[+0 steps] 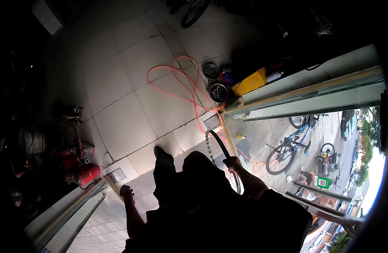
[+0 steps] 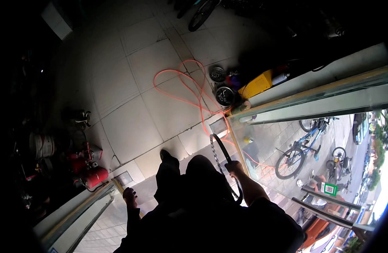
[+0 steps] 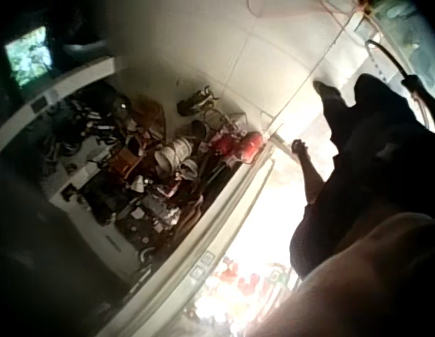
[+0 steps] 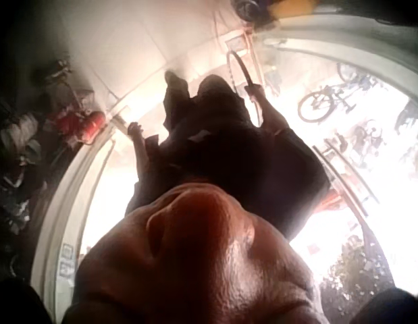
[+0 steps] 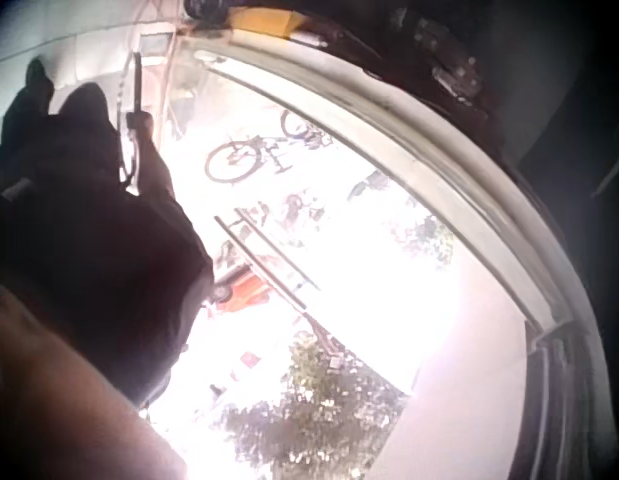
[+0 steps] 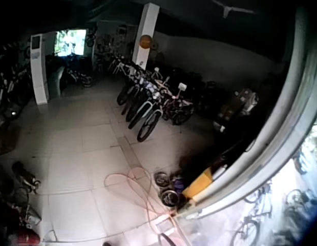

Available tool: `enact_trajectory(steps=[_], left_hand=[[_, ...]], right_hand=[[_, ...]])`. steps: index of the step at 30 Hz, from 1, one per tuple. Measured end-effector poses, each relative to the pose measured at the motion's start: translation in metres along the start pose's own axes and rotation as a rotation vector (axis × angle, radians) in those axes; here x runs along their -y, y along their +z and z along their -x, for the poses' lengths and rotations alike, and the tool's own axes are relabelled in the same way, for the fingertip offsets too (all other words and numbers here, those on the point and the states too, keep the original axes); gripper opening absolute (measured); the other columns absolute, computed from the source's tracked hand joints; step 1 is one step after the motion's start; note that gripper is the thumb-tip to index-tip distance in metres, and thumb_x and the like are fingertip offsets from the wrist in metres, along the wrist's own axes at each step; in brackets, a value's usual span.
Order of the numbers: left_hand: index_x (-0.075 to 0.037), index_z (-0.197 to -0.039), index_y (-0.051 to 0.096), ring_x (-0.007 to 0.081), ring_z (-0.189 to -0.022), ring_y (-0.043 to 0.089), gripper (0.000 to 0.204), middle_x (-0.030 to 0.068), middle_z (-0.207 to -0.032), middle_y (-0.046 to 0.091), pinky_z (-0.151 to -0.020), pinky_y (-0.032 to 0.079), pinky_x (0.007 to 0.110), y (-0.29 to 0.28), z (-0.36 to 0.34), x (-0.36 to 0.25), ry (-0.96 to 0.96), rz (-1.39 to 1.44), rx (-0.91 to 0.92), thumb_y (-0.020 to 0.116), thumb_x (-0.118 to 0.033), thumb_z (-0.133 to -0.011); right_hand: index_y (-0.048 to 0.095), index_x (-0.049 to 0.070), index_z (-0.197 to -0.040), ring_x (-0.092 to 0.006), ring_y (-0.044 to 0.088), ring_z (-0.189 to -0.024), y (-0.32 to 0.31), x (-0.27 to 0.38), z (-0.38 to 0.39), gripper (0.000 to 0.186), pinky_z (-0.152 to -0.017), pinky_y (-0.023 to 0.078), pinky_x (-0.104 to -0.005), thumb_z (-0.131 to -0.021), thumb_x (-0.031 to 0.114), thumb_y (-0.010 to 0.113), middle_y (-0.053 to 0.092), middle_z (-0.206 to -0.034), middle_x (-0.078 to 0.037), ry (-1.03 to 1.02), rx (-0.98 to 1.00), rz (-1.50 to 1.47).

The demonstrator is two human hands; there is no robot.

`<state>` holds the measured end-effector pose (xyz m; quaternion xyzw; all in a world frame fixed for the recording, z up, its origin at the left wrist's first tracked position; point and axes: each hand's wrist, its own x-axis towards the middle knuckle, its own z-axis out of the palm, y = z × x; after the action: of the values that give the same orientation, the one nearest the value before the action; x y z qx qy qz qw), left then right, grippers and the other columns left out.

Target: The person sprays a bicycle rim with a yellow aerosol can, then walks to retrieve a second rim. They sit on the ground and use scissors to cut a strip of white tape, which they then wrap around the rim.

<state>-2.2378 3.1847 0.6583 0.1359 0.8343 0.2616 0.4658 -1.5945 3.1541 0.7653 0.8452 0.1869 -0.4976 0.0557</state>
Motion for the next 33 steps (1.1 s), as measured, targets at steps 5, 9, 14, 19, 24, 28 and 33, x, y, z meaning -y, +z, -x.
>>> enact_trajectory(steps=[5, 9, 14, 19, 24, 28, 33], left_hand=[[-0.009, -0.126, 0.066, 0.0181, -0.069, 0.064, 0.037, 0.0048, -0.09, 0.067, -0.05, 0.048, 0.034, 0.037, -0.069, -0.141, 0.051, -0.069, 0.064, 0.063, -0.015, -0.089], [0.0, -0.113, 0.069, 0.0179, -0.048, 0.056, 0.029, 0.008, -0.072, 0.063, -0.041, 0.047, 0.034, 0.09, -0.107, -0.211, 0.191, -0.446, 0.193, 0.067, -0.012, -0.087], [-0.006, -0.099, 0.067, 0.0204, -0.062, 0.061, 0.018, 0.0069, -0.075, 0.064, -0.052, 0.051, 0.038, 0.188, -0.156, -0.268, 0.204, -0.623, 0.355, 0.066, -0.02, -0.088], [-0.002, -0.109, 0.067, 0.018, -0.054, 0.057, 0.024, 0.0064, -0.071, 0.06, -0.044, 0.044, 0.036, 0.277, -0.177, -0.381, 0.334, -0.712, 0.514, 0.065, -0.009, -0.086], [-0.006, -0.088, 0.059, 0.0177, -0.06, 0.055, 0.004, 0.0046, -0.069, 0.052, -0.045, 0.039, 0.038, 0.366, -0.167, -0.491, 0.369, -0.507, 0.633, 0.061, -0.009, -0.086], [-0.005, -0.062, 0.04, 0.0208, -0.054, 0.044, 0.027, 0.008, -0.06, 0.04, -0.047, 0.038, 0.042, 0.448, -0.187, -0.555, 0.621, -0.844, 0.574, 0.057, -0.013, -0.082], [-0.007, -0.061, 0.047, 0.0295, -0.05, 0.043, 0.036, 0.0142, -0.055, 0.036, -0.055, 0.039, 0.049, 0.582, -0.261, -0.636, 1.147, -1.186, 0.688, 0.06, -0.03, -0.086]], right_hand=[[0.072, -0.004, -0.097, -0.0293, 0.074, -0.059, -0.006, 0.039, 0.014, 0.043, -0.059, 0.063, -0.0404, -0.096, 0.033, 0.049, 0.072, -0.074, -0.02, -0.065, -0.066, 0.053], [0.074, -0.002, -0.105, -0.0302, 0.072, -0.059, 0.006, 0.063, -0.024, 0.044, -0.053, 0.062, -0.0412, -0.092, 0.038, 0.06, 0.073, -0.078, -0.018, 0.111, -0.035, -0.163], [0.074, -0.005, -0.093, -0.0296, 0.074, -0.058, 0.001, 0.12, -0.084, 0.045, -0.062, 0.063, -0.0424, -0.095, 0.034, 0.052, 0.073, -0.071, -0.02, 0.002, -0.249, -0.215], [0.074, 0.0, -0.088, -0.0264, 0.072, -0.054, -0.076, 0.205, -0.166, 0.044, -0.056, 0.06, -0.0412, -0.1, 0.032, 0.046, 0.071, -0.067, -0.018, -0.184, -0.232, -0.234], [0.069, -0.002, -0.082, -0.0323, 0.072, -0.058, -0.175, 0.261, -0.218, 0.039, -0.055, 0.058, -0.0459, -0.098, 0.03, 0.053, 0.068, -0.064, -0.019, -0.442, -0.611, 0.215], [0.065, 0.004, -0.076, -0.0382, 0.071, -0.071, -0.268, 0.338, -0.237, 0.021, -0.06, 0.055, -0.0501, -0.092, 0.017, 0.059, 0.069, -0.075, -0.021, -0.217, -0.658, -0.26], [0.069, 0.009, -0.078, -0.0337, 0.071, -0.07, -0.326, 0.373, -0.322, 0.019, -0.059, 0.055, -0.0456, -0.092, 0.022, 0.065, 0.07, -0.078, -0.016, -0.1, -1.052, -0.208]])
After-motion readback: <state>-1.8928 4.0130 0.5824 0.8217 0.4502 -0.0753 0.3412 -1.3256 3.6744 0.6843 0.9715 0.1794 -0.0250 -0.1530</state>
